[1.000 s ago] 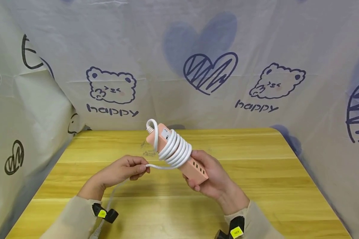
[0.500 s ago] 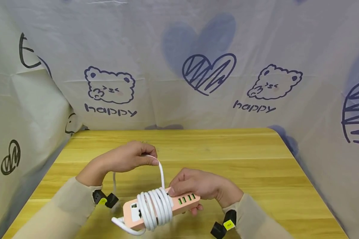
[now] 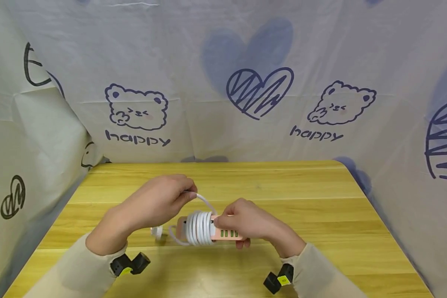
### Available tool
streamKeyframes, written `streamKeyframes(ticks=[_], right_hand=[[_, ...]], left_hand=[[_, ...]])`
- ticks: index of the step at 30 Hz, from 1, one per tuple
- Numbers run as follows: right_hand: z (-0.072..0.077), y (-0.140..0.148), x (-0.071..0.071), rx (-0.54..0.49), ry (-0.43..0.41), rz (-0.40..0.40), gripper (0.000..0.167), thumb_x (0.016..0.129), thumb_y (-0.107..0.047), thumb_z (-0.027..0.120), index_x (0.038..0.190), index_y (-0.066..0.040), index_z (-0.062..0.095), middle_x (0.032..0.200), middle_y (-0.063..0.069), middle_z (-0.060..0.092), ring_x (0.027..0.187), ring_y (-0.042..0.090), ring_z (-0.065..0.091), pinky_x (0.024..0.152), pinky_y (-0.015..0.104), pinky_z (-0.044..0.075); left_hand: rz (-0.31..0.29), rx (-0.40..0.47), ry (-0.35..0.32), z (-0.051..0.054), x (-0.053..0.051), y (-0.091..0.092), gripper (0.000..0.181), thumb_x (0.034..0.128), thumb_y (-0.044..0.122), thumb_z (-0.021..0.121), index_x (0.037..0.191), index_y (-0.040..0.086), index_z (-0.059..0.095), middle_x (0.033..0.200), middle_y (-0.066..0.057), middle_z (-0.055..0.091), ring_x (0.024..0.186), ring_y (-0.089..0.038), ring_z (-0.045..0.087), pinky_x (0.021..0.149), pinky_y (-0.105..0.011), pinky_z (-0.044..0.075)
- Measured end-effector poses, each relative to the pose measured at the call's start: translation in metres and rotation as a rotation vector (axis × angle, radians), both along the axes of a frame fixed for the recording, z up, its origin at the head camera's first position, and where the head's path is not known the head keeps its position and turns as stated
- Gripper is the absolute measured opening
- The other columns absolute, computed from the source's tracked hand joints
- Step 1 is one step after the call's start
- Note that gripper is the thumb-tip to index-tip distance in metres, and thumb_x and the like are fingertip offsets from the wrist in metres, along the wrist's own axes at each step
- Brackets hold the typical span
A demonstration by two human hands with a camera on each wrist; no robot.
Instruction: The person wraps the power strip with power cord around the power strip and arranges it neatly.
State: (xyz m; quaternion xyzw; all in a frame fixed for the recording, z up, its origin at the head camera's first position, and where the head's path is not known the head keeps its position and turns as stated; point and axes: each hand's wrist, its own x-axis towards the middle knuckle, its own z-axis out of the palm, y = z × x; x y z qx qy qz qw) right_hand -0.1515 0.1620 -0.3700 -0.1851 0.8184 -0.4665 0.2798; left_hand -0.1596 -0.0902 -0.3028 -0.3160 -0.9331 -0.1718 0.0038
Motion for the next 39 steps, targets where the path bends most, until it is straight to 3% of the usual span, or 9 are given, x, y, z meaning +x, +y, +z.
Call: streamKeyframes(ticks=[7,11,16,20,23,26,30,34,39], right_hand=[[0.000,-0.005,-0.004,-0.009,0.095,-0.235,0.032,0.104,-0.033,0.064,0.099,-0.003,0.074,0.070,0.009,0.067,0.049,0.018,0.063,0.044,0.030,0.051],[-0.002,-0.008,-0.005,-0.123,0.084,-0.392,0.036,0.105,-0.033,0.064,0.104,0.001,0.074,0.071,0.008,0.066,0.051,0.020,0.065,0.046,0.031,0.053],[-0.001,-0.012,-0.002,-0.293,0.061,-0.540,0.038,0.106,-0.029,0.061,0.109,0.007,0.073,0.072,0.009,0.068,0.051,0.019,0.066,0.044,0.029,0.052],[0.002,-0.015,0.000,-0.433,0.045,-0.592,0.041,0.108,-0.028,0.058,0.104,0.011,0.070,0.069,0.008,0.068,0.050,0.017,0.066,0.044,0.027,0.051],[0.003,-0.016,0.001,-0.568,-0.022,-0.600,0.041,0.110,-0.028,0.055,0.102,0.009,0.068,0.069,0.007,0.067,0.049,0.015,0.066,0.043,0.025,0.050],[0.002,-0.016,0.003,-0.693,-0.123,-0.580,0.038,0.112,-0.029,0.051,0.103,0.004,0.067,0.072,0.007,0.067,0.050,0.014,0.065,0.043,0.022,0.049],[0.001,-0.016,0.002,-0.783,-0.213,-0.564,0.036,0.113,-0.031,0.048,0.103,-0.003,0.069,0.074,0.007,0.067,0.049,0.013,0.064,0.042,0.020,0.047],[-0.001,-0.019,0.001,-0.816,-0.208,-0.607,0.036,0.112,-0.030,0.049,0.102,-0.002,0.069,0.075,0.007,0.066,0.048,0.013,0.064,0.042,0.020,0.047],[0.002,-0.025,0.002,-0.832,-0.151,-0.679,0.036,0.111,-0.025,0.048,0.105,0.003,0.069,0.077,0.009,0.067,0.047,0.014,0.064,0.042,0.021,0.046]], left_hand=[[0.060,0.127,0.013,-0.001,0.009,0.007,0.015,0.1063,0.018,0.064,0.109,0.010,0.076,0.099,0.002,0.073,0.084,-0.014,0.064,0.078,-0.035,0.056],[0.052,0.229,-0.009,-0.006,0.012,0.011,0.018,0.1063,0.013,0.063,0.118,0.007,0.076,0.103,-0.001,0.075,0.086,-0.013,0.064,0.078,-0.034,0.055],[0.087,0.375,-0.084,-0.017,0.015,0.010,0.019,0.1066,0.014,0.064,0.120,0.012,0.077,0.089,0.003,0.071,0.073,-0.009,0.059,0.065,-0.028,0.051],[0.162,0.568,-0.192,-0.026,0.017,0.009,0.009,0.1041,0.017,0.069,0.107,0.015,0.076,0.084,0.004,0.072,0.073,-0.011,0.066,0.063,-0.027,0.056],[0.198,0.695,-0.256,-0.033,0.017,0.012,0.004,0.1020,0.016,0.072,0.100,0.014,0.074,0.085,0.002,0.074,0.076,-0.018,0.071,0.068,-0.031,0.061],[0.203,0.796,-0.309,-0.042,0.016,0.013,0.006,0.1019,0.015,0.072,0.100,0.010,0.072,0.087,-0.002,0.074,0.078,-0.022,0.071,0.069,-0.033,0.061],[0.167,0.893,-0.388,-0.052,0.014,0.013,0.008,0.1041,0.012,0.067,0.107,0.006,0.071,0.093,-0.008,0.075,0.079,-0.018,0.069,0.069,-0.031,0.060],[0.135,0.936,-0.436,-0.057,0.014,0.011,0.009,0.1051,0.011,0.065,0.109,0.005,0.071,0.095,-0.010,0.074,0.077,-0.015,0.067,0.066,-0.027,0.057],[0.070,0.832,-0.340,-0.056,0.023,0.014,0.009,0.1047,0.016,0.067,0.104,0.012,0.075,0.088,-0.002,0.072,0.071,-0.012,0.062,0.059,-0.026,0.052]])
